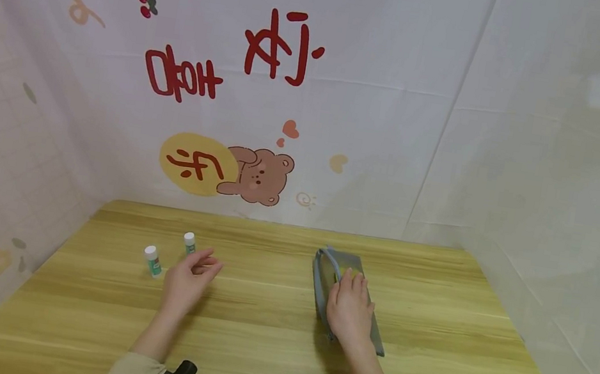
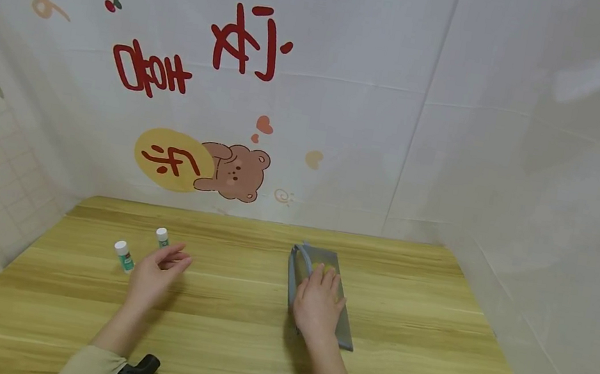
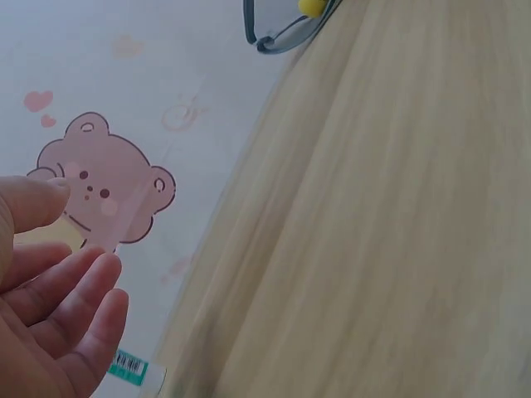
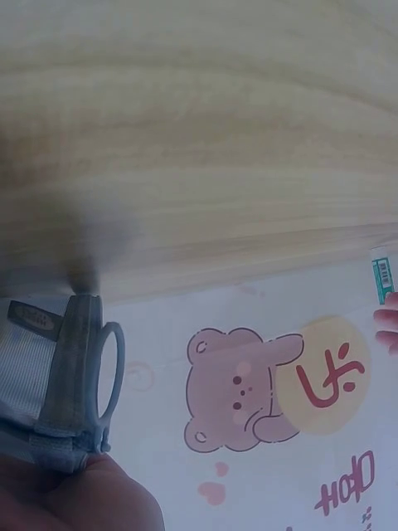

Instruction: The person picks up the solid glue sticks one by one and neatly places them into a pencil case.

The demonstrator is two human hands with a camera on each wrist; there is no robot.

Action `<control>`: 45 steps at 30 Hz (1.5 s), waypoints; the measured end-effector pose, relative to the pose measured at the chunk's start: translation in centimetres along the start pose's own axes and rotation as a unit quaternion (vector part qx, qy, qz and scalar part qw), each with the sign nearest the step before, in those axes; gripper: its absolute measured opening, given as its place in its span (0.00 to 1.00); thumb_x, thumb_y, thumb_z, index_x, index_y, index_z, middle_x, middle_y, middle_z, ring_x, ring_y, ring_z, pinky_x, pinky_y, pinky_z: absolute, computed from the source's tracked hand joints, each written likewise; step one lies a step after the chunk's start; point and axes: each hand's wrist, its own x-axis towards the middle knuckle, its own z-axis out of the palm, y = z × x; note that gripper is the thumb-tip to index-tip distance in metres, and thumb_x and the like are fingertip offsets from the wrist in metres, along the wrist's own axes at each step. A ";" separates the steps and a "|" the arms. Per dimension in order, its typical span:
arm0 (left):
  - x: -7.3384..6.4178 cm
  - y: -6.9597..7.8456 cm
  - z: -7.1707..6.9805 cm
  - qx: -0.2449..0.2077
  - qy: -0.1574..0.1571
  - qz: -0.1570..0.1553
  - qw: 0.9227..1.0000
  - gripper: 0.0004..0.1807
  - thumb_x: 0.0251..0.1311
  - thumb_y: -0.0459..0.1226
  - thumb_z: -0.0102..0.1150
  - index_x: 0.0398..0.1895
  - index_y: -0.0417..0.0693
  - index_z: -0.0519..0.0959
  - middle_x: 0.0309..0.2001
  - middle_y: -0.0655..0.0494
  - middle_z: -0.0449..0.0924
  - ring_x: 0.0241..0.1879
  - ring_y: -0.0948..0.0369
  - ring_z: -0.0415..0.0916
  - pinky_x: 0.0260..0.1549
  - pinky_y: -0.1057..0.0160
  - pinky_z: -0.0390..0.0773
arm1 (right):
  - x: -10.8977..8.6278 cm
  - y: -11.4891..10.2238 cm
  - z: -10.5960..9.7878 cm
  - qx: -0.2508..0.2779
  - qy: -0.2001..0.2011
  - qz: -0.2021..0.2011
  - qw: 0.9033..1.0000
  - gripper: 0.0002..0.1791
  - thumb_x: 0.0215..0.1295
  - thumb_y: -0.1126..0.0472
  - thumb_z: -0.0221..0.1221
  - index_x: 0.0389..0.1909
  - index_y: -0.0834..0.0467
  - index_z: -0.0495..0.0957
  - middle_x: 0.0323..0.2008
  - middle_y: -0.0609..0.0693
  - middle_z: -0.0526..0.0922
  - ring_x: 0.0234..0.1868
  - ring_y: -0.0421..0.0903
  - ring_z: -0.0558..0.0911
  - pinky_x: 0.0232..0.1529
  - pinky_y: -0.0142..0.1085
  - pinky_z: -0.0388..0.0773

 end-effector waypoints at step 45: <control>0.8 -2.5 -8.6 -0.042 0.194 -0.051 0.979 0.26 0.61 0.42 0.68 0.59 0.37 0.76 0.50 0.47 0.79 0.39 0.76 0.72 0.37 0.81 0.71 | 0.0 0.1 -0.1 -0.002 0.002 -0.006 1.000 0.26 0.77 0.61 0.43 0.67 0.74 0.62 0.66 0.77 0.61 0.69 0.73 0.59 0.54 0.78 0.59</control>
